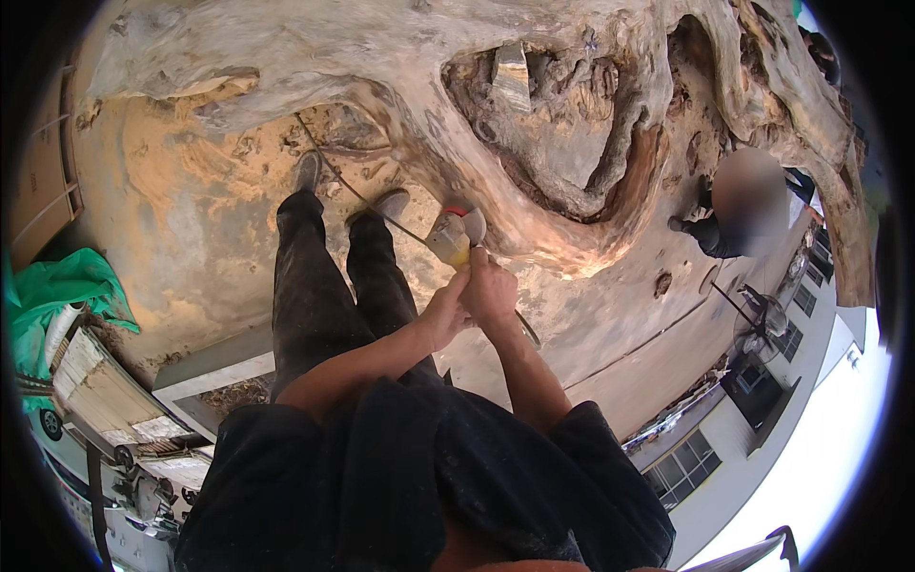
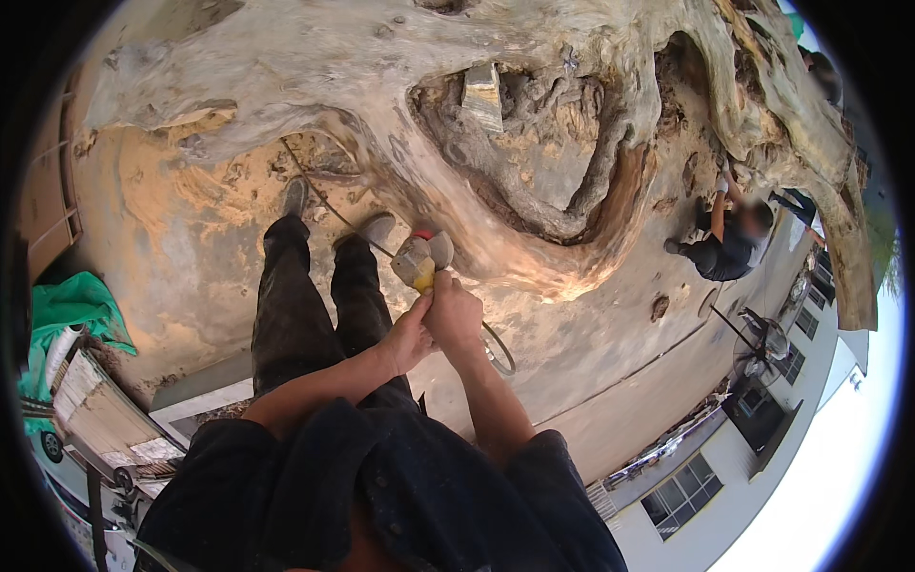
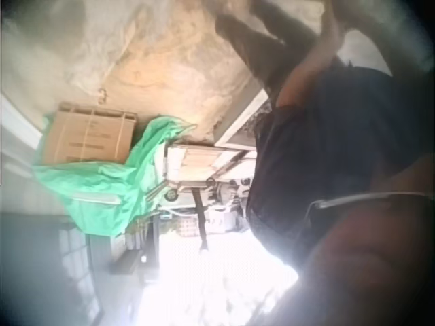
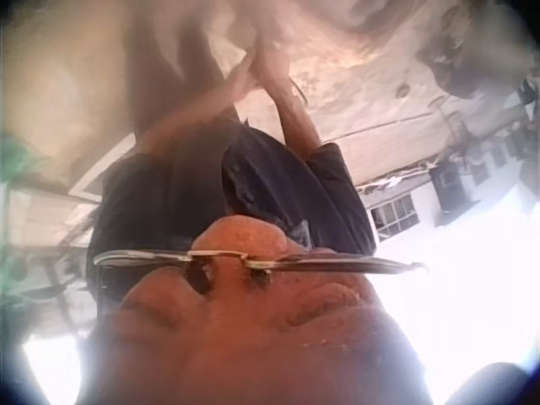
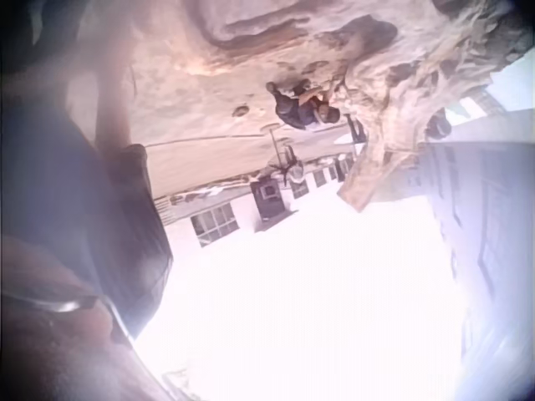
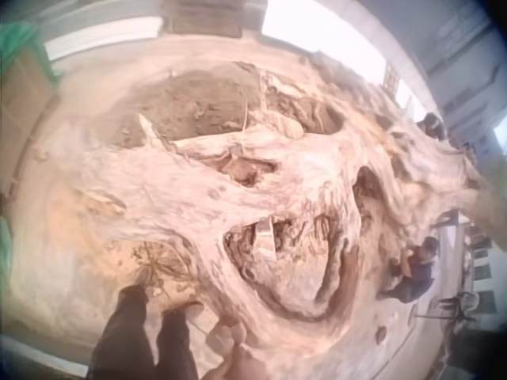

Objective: The person uses a handheld angle grinder to smooth and shape a large piece of driftwood. They move the tool along the surface, generating sawdust, while another person works nearby.

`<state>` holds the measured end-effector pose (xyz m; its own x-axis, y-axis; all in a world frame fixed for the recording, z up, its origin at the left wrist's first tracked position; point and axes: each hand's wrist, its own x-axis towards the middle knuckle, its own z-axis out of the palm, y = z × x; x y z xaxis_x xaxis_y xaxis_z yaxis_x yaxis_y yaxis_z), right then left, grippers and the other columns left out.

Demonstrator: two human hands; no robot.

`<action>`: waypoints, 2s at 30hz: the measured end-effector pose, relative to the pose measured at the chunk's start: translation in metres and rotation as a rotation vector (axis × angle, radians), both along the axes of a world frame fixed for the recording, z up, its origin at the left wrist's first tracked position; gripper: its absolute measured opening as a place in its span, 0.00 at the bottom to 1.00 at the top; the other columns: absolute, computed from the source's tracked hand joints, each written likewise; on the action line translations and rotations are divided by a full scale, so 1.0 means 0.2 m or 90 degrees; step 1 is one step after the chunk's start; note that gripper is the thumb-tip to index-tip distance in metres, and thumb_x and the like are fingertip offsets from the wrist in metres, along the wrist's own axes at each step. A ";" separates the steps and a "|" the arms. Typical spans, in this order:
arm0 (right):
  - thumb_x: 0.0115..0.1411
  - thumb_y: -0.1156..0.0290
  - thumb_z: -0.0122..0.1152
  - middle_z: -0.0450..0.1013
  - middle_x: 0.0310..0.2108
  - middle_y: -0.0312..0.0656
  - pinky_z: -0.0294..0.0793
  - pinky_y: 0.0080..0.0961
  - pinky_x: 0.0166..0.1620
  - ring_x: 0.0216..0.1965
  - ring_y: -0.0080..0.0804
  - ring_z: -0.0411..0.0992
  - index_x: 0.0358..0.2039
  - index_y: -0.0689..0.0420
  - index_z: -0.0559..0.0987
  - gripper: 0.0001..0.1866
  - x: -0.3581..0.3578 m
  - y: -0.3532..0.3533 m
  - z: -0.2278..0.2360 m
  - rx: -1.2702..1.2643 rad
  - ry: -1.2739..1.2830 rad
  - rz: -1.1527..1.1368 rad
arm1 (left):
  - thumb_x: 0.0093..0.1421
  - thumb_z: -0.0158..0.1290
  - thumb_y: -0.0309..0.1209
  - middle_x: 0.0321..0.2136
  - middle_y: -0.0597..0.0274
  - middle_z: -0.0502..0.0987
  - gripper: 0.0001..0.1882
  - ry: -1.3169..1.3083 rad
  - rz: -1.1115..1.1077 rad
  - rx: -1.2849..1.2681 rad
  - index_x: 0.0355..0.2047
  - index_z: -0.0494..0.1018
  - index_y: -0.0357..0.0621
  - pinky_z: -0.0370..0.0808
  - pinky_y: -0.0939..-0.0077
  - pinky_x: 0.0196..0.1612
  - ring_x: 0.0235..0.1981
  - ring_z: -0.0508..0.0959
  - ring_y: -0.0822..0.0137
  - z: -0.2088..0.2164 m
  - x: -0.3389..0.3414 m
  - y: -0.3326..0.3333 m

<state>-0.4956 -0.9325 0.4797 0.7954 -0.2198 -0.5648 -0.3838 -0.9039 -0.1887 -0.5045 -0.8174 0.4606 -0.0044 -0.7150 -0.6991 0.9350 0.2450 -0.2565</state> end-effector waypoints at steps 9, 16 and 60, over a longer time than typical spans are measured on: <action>0.58 0.68 0.62 0.78 0.29 0.52 0.76 0.49 0.31 0.29 0.55 0.79 0.38 0.58 0.70 0.13 0.06 -0.02 0.07 -0.024 -0.003 -0.012 | 0.71 0.40 0.64 0.52 0.70 0.77 0.31 0.009 0.003 0.004 0.60 0.69 0.56 0.70 0.67 0.54 0.50 0.76 0.69 0.03 0.04 -0.05; 0.59 0.67 0.62 0.79 0.30 0.52 0.76 0.51 0.33 0.31 0.57 0.79 0.38 0.56 0.70 0.12 -0.13 -0.04 0.11 -0.048 0.057 -0.033 | 0.70 0.40 0.67 0.46 0.64 0.80 0.34 0.019 -0.082 -0.075 0.56 0.72 0.51 0.73 0.62 0.49 0.47 0.78 0.65 0.01 -0.13 -0.04; 0.59 0.62 0.60 0.78 0.24 0.57 0.75 0.56 0.32 0.28 0.62 0.78 0.50 0.56 0.72 0.20 0.09 0.17 -0.08 -0.034 -0.010 -0.114 | 0.69 0.48 0.62 0.45 0.66 0.78 0.31 -0.064 -0.042 0.060 0.54 0.73 0.47 0.73 0.68 0.49 0.46 0.77 0.69 -0.11 0.14 0.14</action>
